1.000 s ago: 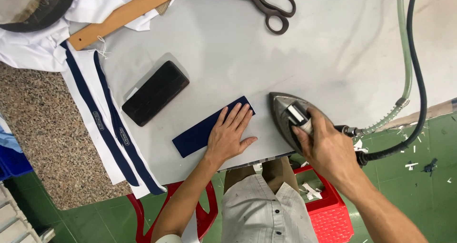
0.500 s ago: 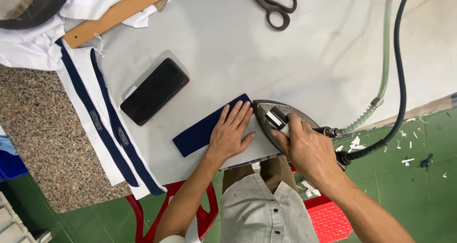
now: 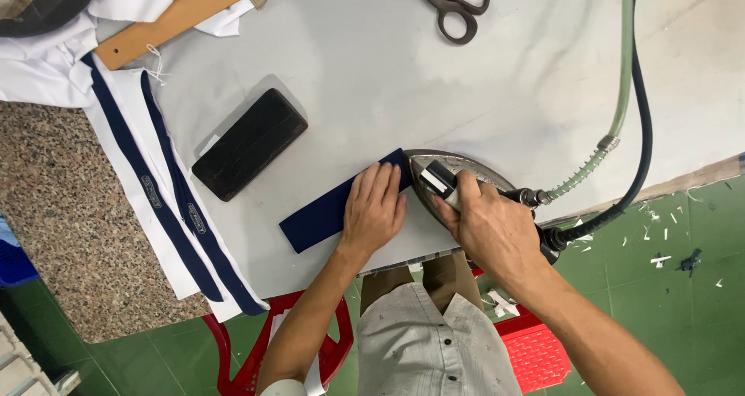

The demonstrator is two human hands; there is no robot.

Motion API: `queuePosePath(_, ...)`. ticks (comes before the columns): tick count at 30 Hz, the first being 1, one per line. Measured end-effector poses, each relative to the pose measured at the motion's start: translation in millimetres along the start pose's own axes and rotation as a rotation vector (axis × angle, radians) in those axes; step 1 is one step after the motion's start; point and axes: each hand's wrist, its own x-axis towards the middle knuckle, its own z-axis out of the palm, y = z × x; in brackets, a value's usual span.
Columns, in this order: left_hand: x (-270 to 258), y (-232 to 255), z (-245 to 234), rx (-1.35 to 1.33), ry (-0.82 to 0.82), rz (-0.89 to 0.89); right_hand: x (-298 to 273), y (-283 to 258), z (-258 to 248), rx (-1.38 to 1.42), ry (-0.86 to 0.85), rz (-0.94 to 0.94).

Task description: The person irons a white fabric piece on a table, then irons several dark blue fabric strips. They use a steam iron and a black rectangular pressing block to smooth the fabric, repeatedly folding and pressing the strips.

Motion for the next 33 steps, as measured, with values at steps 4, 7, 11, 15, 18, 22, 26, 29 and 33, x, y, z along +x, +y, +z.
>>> queuePosePath(4, 6.2, -0.2, 9.5, 0.128, -0.042, -0.06, -0.4, -0.2, -2.6, 0.005, 0.0, -0.004)
queuePosePath(7, 3.8, -1.2, 14.4, 0.164, -0.054, -0.062, -1.1, 5.3, 1.8, 0.007, -0.005, 0.015)
queuePosePath(11, 3.9, -0.9, 13.2, 0.172, -0.065, -0.068, 0.0, 5.9, -0.2, 0.01, -0.005, 0.009)
queuePosePath(15, 2.2, -0.1, 15.0, 0.184, -0.073, -0.078, 1.9, 2.4, -6.2, 0.008, -0.016, -0.006)
queuePosePath(18, 1.7, 0.5, 15.7, 0.199, -0.072, -0.083, 5.0, 1.7, -7.9, 0.001, -0.022, -0.012)
queuePosePath(22, -0.9, -0.2, 17.6, 0.196, -0.067, -0.089, 5.7, 2.9, -5.9, -0.048, 0.018, -0.059)
queuePosePath(26, 3.0, 2.3, 12.0, 0.178, -0.039, -0.087, 7.6, 3.5, -5.8, -0.048, 0.043, -0.087)
queuePosePath(29, 3.5, 2.1, 12.5, 0.165, -0.017, -0.081, 5.4, 4.1, -1.8, -0.05, 0.073, -0.089)
queuePosePath(33, 3.6, 2.2, 13.7, 0.162, -0.001, -0.086, 4.2, 2.1, -6.5, -0.034, 0.08, -0.089)
